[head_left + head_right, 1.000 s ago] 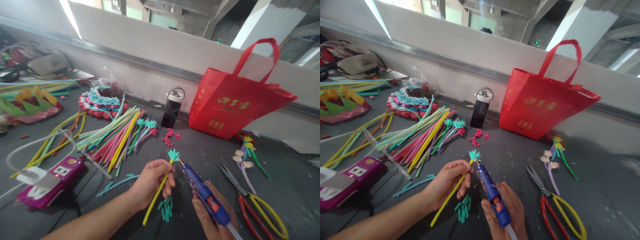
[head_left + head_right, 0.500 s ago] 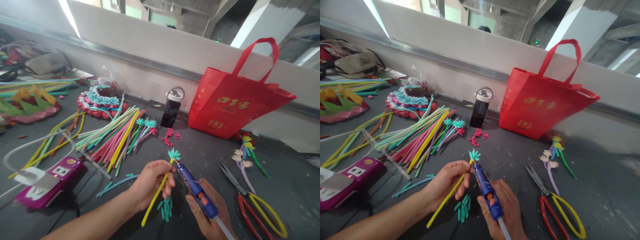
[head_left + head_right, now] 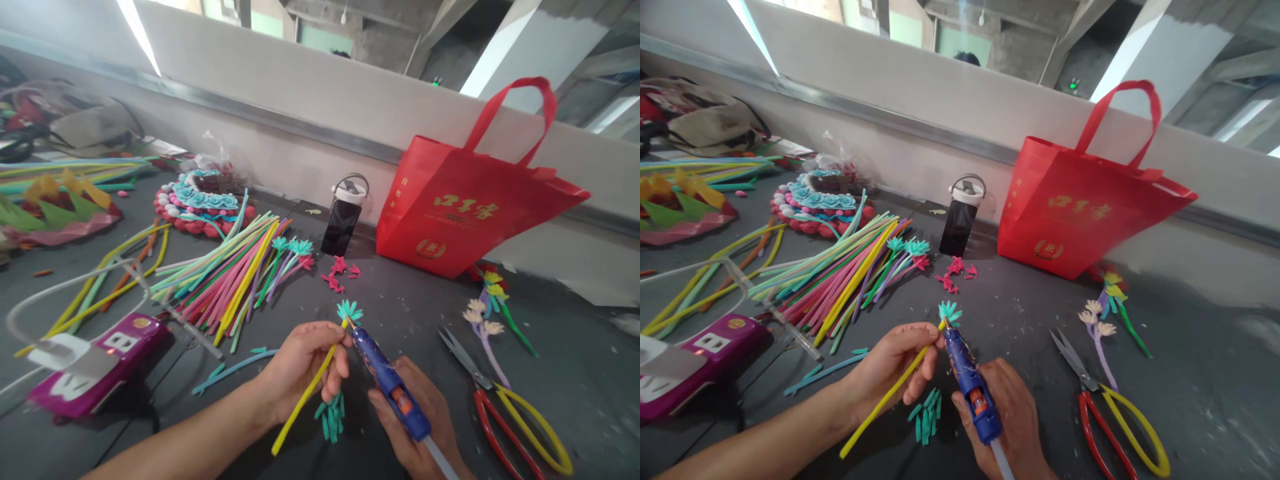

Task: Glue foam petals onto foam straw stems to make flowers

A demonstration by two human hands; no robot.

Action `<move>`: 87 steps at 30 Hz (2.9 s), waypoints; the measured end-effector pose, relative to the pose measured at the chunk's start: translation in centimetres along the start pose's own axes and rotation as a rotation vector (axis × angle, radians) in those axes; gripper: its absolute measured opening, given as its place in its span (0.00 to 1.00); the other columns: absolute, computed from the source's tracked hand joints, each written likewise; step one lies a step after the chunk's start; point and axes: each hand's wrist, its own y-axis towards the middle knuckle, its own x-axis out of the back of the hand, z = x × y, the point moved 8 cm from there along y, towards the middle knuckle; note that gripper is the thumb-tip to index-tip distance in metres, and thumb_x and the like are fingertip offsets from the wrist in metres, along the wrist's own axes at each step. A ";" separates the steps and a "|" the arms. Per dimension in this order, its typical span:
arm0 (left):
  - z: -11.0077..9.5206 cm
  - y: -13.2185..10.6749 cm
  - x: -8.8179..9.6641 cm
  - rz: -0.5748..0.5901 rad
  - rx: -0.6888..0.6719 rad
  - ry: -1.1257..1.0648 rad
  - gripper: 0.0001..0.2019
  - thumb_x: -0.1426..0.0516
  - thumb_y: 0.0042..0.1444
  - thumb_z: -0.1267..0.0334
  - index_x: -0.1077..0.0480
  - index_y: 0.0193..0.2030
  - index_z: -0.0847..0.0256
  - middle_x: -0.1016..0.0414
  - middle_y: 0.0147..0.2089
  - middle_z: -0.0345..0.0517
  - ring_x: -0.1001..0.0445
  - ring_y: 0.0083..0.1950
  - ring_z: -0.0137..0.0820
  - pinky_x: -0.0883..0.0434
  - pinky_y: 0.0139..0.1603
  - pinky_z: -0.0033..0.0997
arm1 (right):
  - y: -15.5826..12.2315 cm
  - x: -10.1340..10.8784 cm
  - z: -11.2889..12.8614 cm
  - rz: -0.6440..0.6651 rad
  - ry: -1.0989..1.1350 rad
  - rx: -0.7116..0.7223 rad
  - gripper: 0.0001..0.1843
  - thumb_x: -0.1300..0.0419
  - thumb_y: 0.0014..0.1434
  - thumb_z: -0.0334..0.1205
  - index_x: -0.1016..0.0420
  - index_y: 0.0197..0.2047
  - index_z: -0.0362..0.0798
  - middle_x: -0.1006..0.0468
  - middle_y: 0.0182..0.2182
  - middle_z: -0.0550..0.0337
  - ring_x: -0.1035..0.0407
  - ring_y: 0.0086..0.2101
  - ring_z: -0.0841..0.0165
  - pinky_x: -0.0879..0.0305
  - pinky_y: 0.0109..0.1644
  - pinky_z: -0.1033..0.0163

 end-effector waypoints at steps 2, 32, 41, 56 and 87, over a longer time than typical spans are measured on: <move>-0.1 0.0 -0.1 0.010 -0.002 -0.017 0.09 0.46 0.56 0.67 0.27 0.31 0.69 0.27 0.17 0.45 0.34 0.11 0.27 0.38 0.09 0.21 | 0.4 -0.2 0.2 0.020 -0.003 0.004 0.08 0.46 0.66 0.43 0.36 0.35 0.50 0.30 0.23 0.63 0.32 0.24 0.67 0.35 0.29 0.64; -0.8 0.0 0.5 -0.059 -0.022 0.030 0.09 0.47 0.55 0.65 0.29 0.29 0.67 0.30 0.16 0.42 0.38 0.09 0.25 0.41 0.08 0.20 | -2.2 -1.7 -1.0 0.235 -0.144 0.029 0.05 0.50 0.63 0.38 0.36 0.35 0.49 0.33 0.25 0.59 0.40 0.27 0.64 0.45 0.33 0.59; -1.0 0.0 0.6 -0.066 -0.036 0.032 0.08 0.45 0.54 0.64 0.29 0.29 0.66 0.30 0.15 0.41 0.40 0.09 0.24 0.42 0.08 0.20 | -0.8 -0.6 -0.1 0.096 -0.118 0.066 0.07 0.43 0.60 0.35 0.37 0.31 0.50 0.33 0.22 0.64 0.37 0.24 0.68 0.41 0.30 0.62; -0.9 0.2 1.1 -0.074 -0.051 0.057 0.09 0.45 0.55 0.62 0.29 0.30 0.66 0.30 0.15 0.41 0.39 0.10 0.24 0.43 0.09 0.21 | -2.9 0.8 -2.8 0.021 0.110 -0.214 0.12 0.40 0.61 0.47 0.26 0.43 0.49 0.19 0.33 0.54 0.23 0.31 0.60 0.23 0.34 0.58; -4.1 -0.2 1.5 -0.114 -0.292 0.125 0.08 0.46 0.54 0.62 0.30 0.31 0.66 0.31 0.17 0.38 0.39 0.12 0.22 0.43 0.13 0.21 | -4.0 1.2 -4.9 0.320 -0.437 -0.352 0.16 0.34 0.49 0.38 0.39 0.36 0.51 0.32 0.33 0.56 0.35 0.38 0.55 0.36 0.40 0.53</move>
